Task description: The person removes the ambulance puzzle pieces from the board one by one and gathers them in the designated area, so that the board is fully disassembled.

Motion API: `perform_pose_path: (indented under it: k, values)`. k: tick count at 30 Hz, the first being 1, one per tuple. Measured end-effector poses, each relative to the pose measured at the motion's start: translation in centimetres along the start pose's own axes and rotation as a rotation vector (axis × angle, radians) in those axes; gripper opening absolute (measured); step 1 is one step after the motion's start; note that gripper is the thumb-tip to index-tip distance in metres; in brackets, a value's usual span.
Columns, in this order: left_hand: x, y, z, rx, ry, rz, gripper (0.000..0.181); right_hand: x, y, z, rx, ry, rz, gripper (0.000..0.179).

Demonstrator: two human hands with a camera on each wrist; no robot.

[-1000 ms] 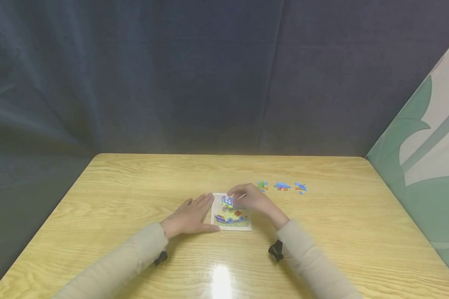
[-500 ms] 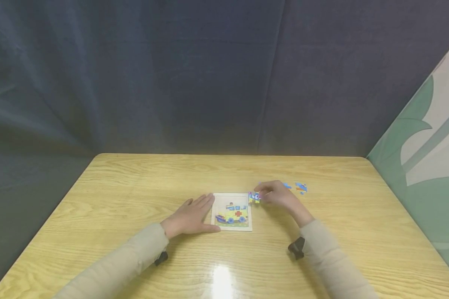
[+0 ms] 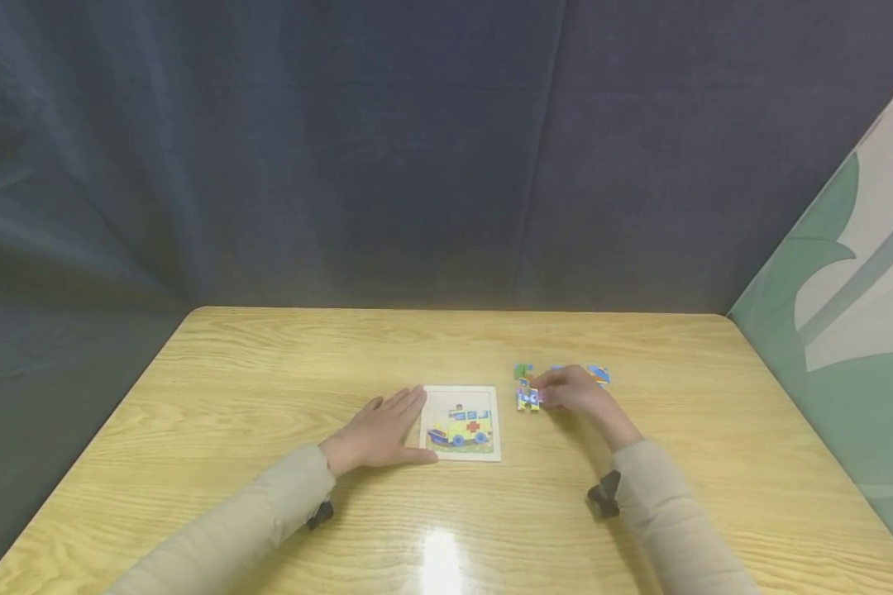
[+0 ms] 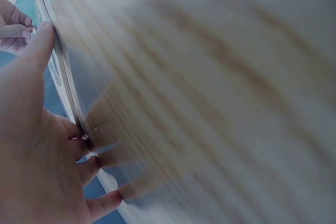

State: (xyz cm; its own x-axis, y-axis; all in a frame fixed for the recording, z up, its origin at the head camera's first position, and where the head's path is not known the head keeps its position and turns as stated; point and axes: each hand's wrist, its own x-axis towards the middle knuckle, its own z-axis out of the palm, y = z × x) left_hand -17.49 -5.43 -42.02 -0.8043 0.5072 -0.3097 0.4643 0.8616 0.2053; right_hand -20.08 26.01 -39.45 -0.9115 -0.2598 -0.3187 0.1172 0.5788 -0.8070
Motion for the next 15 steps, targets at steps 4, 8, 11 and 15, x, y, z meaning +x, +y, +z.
perform_pose_path:
  k: [4,8,11,15]
  values:
    - [0.04,-0.03,0.12,0.000,-0.001,-0.001,0.097,-0.02,0.12,0.03,0.014,-0.008,-0.003,0.032]
    - [0.09,-0.02,0.15,0.004,-0.006,-0.003,0.098,0.14,0.29,0.09,0.026,-0.007,-0.005,0.032]
    - [0.18,-0.05,0.17,0.005,-0.006,-0.005,0.098,0.34,0.48,0.08,0.037,-0.014,-0.004,0.032]
    - [0.30,-0.13,0.22,0.001,0.000,-0.005,0.099,0.47,0.53,0.03,0.053,-0.030,-0.002,0.032]
